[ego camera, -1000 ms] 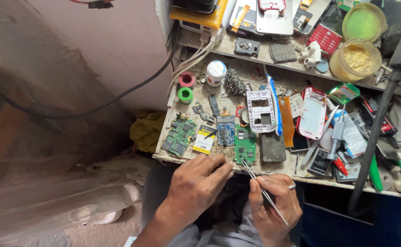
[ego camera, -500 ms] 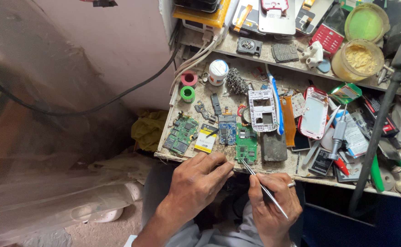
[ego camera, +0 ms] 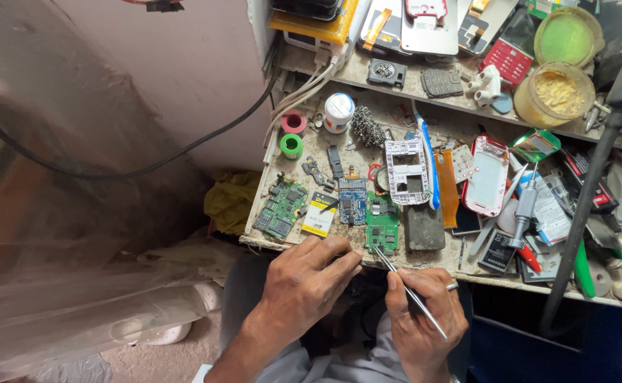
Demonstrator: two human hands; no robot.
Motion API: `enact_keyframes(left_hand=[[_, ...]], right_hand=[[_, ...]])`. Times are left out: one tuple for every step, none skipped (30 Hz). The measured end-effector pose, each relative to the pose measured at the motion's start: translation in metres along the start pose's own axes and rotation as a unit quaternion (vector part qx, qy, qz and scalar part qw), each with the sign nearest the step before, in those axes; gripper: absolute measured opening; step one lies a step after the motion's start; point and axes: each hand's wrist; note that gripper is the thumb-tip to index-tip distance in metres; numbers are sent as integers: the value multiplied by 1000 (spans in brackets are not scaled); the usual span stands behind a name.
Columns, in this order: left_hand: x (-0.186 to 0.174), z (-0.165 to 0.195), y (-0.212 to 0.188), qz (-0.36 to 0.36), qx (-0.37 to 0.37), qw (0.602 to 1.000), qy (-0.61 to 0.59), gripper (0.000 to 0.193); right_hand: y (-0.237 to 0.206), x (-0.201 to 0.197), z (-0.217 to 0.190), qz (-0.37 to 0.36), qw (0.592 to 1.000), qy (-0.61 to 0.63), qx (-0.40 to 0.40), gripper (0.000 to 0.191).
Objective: The person uses tweezers to position small components on a green circuit board, then applies a hot air gun to reflow solder. They later use a multimeter to test continuity on the board.
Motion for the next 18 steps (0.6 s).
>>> enact_keyframes(left_hand=[[0,0,0,0,-1,1000,-1,23],[1,0,0,0,-1,1000,-2,23],[1,0,0,2,-1,1000,-4,23],[0,0,0,5,-1,1000,-6,24],[-1,0,0,8,0,1000,-8,25],[-2,1,-1,15,0,1000,-28,26],[-4,3,-2,24,1,999,-47,27],[-6,5,-3,32,2,997,-66,29],[-8,8,-5,33,18,995,-89,32],[-10,11,-8,33,34,993,-112,35],[-11,14,-10,33,50,989,-134,39],[-11,18,-12,35,48,989,-133,40],[-11,21,-14,37,47,989,-133,42],[-10,23,-16,39,46,989,-132,43],[-9,24,-17,41,41,989,-139,44],[-8,24,-18,43,37,988,-146,45],[-7,24,-19,46,32,987,-153,46],[-6,23,-20,46,25,985,-167,44]], right_hand=[[-1,0,0,2,1000,-2,4,15],[-1,0,1,4,1000,-4,9,15],[-2,0,1,6,1000,-6,13,16],[-2,1,1,12,1000,4,18,16],[-2,0,0,19,999,14,23,17],[-1,0,-1,26,999,24,28,18],[0,-1,-2,15,1000,12,7,19],[1,-3,-4,5,1000,0,-13,20],[2,-4,-6,-5,999,-12,-33,22],[3,-5,-9,-17,998,-4,-55,24],[3,-6,-14,-29,997,5,-77,25],[2,-7,-18,-40,994,13,-98,28],[1,-7,-23,-46,994,10,-98,30],[-1,-7,-28,-52,994,8,-97,33],[-3,-7,-32,-58,994,6,-97,35],[-5,-7,-35,-53,995,17,-87,36],[-7,-7,-36,-49,995,27,-77,36],[-8,-8,-36,-45,996,36,-68,37]])
Point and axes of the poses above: each hand's wrist, its own y-axis towards the middle knuckle, its own x-axis out of the palm, z = x × y, and after that the axes turned 8 degrees about y, right-handed
